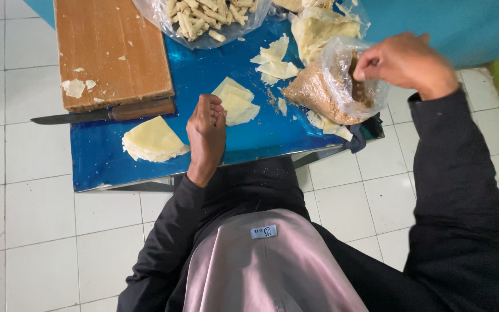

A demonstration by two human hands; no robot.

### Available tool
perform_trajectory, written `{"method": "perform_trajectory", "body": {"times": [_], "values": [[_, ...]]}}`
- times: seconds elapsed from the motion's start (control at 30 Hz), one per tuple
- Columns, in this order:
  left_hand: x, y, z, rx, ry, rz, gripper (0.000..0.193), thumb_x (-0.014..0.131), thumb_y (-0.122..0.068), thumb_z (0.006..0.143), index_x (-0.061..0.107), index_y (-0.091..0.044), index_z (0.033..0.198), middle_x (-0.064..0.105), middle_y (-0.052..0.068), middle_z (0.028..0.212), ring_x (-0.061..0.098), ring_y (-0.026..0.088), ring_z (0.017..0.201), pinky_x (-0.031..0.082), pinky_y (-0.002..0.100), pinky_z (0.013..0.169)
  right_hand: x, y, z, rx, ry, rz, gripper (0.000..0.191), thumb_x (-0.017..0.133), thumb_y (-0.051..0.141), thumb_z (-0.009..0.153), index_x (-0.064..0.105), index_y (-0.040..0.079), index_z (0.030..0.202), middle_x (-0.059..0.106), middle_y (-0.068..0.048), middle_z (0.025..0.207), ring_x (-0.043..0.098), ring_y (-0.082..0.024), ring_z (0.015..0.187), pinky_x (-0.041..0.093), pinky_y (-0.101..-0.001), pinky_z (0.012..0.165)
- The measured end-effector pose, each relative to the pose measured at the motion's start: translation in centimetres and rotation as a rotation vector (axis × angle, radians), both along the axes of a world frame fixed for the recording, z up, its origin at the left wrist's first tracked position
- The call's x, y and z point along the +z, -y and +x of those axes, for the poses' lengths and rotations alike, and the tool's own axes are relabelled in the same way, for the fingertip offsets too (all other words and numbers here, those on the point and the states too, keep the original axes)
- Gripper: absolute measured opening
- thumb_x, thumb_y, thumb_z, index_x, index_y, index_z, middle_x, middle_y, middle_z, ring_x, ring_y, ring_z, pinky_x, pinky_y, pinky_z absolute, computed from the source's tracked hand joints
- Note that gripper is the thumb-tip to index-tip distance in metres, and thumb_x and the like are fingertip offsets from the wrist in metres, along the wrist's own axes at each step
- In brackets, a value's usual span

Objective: The person sits at a low blue table and folds square pastry wrappers around a pinch of brown filling taken from a plastic bag, rolling each wrapper into a filled roll and placing the finished rolls with a pile of similar rolled snacks. The person repeats this folding and rolling cycle throughout the clip.

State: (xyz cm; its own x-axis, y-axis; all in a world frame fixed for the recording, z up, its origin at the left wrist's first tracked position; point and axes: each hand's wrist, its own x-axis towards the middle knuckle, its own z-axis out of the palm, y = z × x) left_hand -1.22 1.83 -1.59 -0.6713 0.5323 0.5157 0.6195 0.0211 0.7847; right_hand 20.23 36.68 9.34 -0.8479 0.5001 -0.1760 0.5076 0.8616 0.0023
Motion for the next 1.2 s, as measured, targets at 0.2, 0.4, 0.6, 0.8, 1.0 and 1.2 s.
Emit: {"method": "perform_trajectory", "body": {"times": [0.2, 0.4, 0.6, 0.8, 1.0, 1.2], "values": [[0.2, -0.3, -0.2, -0.027, 0.03, 0.005, 0.025, 0.07, 0.01, 0.091, 0.056, 0.001, 0.11, 0.065, 0.012, 0.088, 0.066, 0.017, 0.073, 0.053, 0.028, 0.065, -1.2, 11.7, -8.9, 0.437, -0.388, -0.476, 0.018, 0.072, 0.028, 0.098, 0.079, 0.011, 0.096, 0.077, -0.002, 0.089, 0.072, -0.014, 0.079, 0.056, -0.0324, 0.077], [-0.5, -0.8, -0.6, -0.091, 0.074, 0.015, 0.028, 0.071, 0.01, 0.089, 0.055, 0.001, 0.111, 0.067, 0.013, 0.091, 0.07, 0.019, 0.076, 0.056, 0.028, 0.067, -9.7, 17.8, -13.1, 0.467, -0.561, -0.181, 0.012, 0.073, 0.023, 0.092, 0.078, 0.012, 0.091, 0.072, -0.003, 0.084, 0.058, -0.025, 0.084, 0.035, -0.0472, 0.076], [-0.6, 0.0, -1.1, -0.254, -0.019, -0.022, 0.047, 0.079, 0.009, 0.077, 0.052, 0.0, 0.115, 0.065, 0.016, 0.106, 0.073, 0.024, 0.092, 0.06, 0.032, 0.076, -10.7, 17.1, -10.1, 0.588, -0.717, -0.125, 0.032, 0.064, 0.005, 0.09, 0.076, 0.017, 0.118, 0.066, 0.0, 0.115, 0.055, -0.025, 0.108, 0.037, -0.044, 0.092], [0.3, 0.6, -0.4, -0.247, -0.146, -0.146, 0.051, 0.082, 0.007, 0.074, 0.056, 0.0, 0.117, 0.063, 0.017, 0.111, 0.067, 0.034, 0.098, 0.054, 0.042, 0.079, -10.3, 17.2, -6.9, 0.592, -0.42, 0.382, 0.062, 0.062, 0.006, 0.09, 0.064, 0.025, 0.148, 0.055, 0.001, 0.127, 0.048, -0.024, 0.106, 0.036, -0.0453, 0.089], [0.3, 0.5, -0.4, -0.211, -0.288, -0.117, 0.028, 0.068, 0.007, 0.088, 0.06, 0.002, 0.115, 0.064, 0.018, 0.112, 0.063, 0.041, 0.104, 0.052, 0.046, 0.087, -9.5, 17.7, -5.2, 0.55, -0.415, 0.401, 0.042, 0.062, 0.012, 0.094, 0.066, 0.021, 0.135, 0.054, 0.001, 0.126, 0.049, -0.02, 0.111, 0.034, -0.0518, 0.094], [-0.2, 0.3, -0.7, -0.205, -0.223, -0.122, 0.024, 0.065, 0.008, 0.089, 0.063, 0.004, 0.112, 0.064, 0.019, 0.112, 0.063, 0.041, 0.106, 0.053, 0.045, 0.088, -10.6, 20.0, -4.5, 0.338, -0.615, 0.172, 0.047, 0.067, 0.002, 0.088, 0.075, 0.021, 0.13, 0.058, 0.003, 0.107, 0.047, -0.022, 0.102, 0.03, -0.0462, 0.085]]}}
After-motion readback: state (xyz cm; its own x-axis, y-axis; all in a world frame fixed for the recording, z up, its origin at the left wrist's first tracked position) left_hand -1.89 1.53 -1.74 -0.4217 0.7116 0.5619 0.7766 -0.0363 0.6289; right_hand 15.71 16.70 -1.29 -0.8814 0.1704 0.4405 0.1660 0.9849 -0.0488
